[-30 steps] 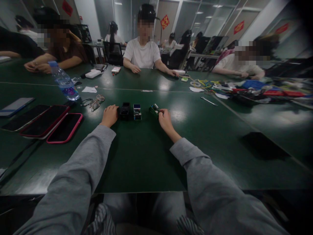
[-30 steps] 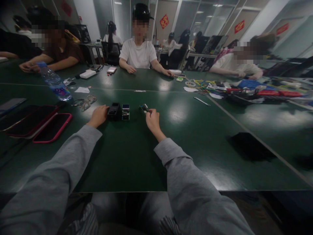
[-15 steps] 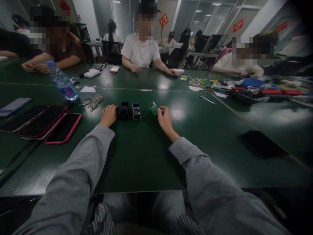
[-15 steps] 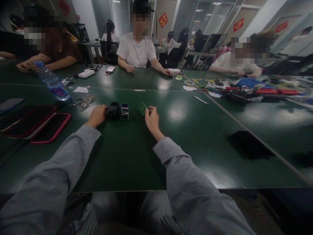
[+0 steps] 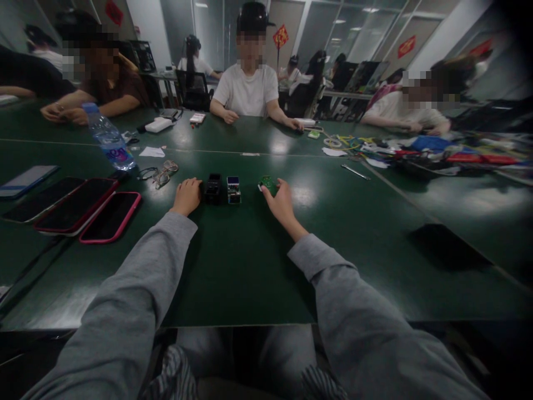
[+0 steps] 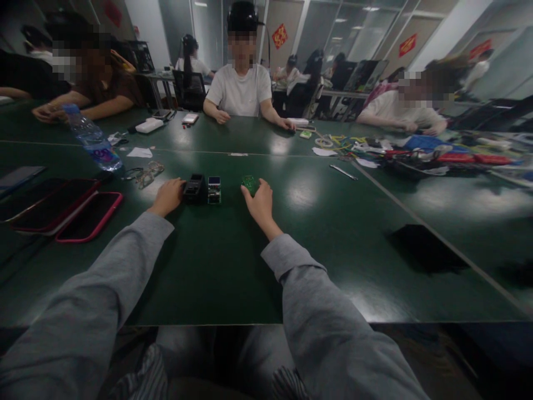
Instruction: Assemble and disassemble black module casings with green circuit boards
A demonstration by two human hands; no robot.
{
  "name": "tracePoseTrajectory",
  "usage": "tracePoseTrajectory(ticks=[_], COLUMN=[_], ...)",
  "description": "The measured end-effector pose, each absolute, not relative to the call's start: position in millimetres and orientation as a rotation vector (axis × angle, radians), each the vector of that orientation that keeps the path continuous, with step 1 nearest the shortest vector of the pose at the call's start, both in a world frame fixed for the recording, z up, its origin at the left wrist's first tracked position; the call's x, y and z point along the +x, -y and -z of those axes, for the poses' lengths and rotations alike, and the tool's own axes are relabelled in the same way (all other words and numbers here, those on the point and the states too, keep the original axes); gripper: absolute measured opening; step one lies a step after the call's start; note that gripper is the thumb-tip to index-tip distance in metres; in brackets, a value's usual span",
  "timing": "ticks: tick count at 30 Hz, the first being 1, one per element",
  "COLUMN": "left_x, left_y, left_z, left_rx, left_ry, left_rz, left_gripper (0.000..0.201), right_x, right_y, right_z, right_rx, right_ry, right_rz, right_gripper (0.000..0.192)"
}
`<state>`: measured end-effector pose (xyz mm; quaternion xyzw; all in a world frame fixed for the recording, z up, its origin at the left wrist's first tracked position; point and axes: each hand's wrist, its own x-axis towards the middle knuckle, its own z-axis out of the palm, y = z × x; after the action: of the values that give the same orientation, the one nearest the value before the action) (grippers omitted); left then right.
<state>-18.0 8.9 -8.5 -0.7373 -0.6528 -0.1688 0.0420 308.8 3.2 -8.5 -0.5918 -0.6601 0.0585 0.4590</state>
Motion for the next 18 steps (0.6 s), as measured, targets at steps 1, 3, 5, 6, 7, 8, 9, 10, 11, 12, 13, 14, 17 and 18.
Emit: tracePoseTrajectory(ticks=[1, 3, 5, 6, 7, 8, 9, 10, 11, 12, 13, 14, 17, 18], left_x=[-18, -19, -19, -19, -18, -18, -18, -18, -18, -18, -17, -17, -15, -15], left_y=[-9, -9, -9, -10, -10, -10, -10, -10, -10, -9, -9, -8, -6, -5], left_z=[9, 9, 9, 9, 9, 9, 9, 10, 10, 9, 9, 9, 7, 6], left_rx=[-2.257, -2.256, -2.255, -2.253, -2.255, -2.255, -2.257, -2.262, -2.267, -2.271, -2.273, -2.270, -2.261, -2.260], left_ry=[1.998, 2.002, 2.013, 2.019, 2.022, 2.025, 2.026, 2.024, 2.023, 2.023, 2.024, 2.027, 2.033, 2.034], left_rz=[0.523, 0.532, 0.534, 0.532, 0.528, 0.526, 0.526, 0.527, 0.530, 0.537, 0.545, 0.553, 0.567, 0.564], left_gripper=[0.047, 0.047, 0.047, 0.047, 0.048, 0.048, 0.048, 0.048, 0.048, 0.048, 0.048, 0.047, 0.046, 0.046], right_x=[308, 307, 308, 310, 313, 318, 325, 335, 349, 366, 386, 410, 498, 531], right_y=[-2, 4, 15, 24, 33, 43, 53, 63, 72, 79, 86, 90, 103, 109], right_z=[7, 3, -2, -4, -6, -7, -7, -8, -8, -8, -9, -11, -21, -25], right_rx=[-1.456, -1.467, -1.477, -1.469, -1.446, -1.410, -1.370, -1.345, -1.356, -1.403, -1.476, -1.558, -1.744, -1.779], right_ry=[1.679, 1.758, 1.808, 1.840, 1.885, 1.938, 1.989, 2.023, 2.028, 1.997, 1.938, 1.857, 1.604, 1.507], right_rz=[-0.144, -0.167, -0.211, -0.239, -0.268, -0.297, -0.318, -0.329, -0.321, -0.285, -0.212, -0.095, 0.256, 0.358], right_gripper=[0.059, 0.054, 0.051, 0.050, 0.050, 0.049, 0.049, 0.049, 0.049, 0.049, 0.048, 0.047, 0.051, 0.055])
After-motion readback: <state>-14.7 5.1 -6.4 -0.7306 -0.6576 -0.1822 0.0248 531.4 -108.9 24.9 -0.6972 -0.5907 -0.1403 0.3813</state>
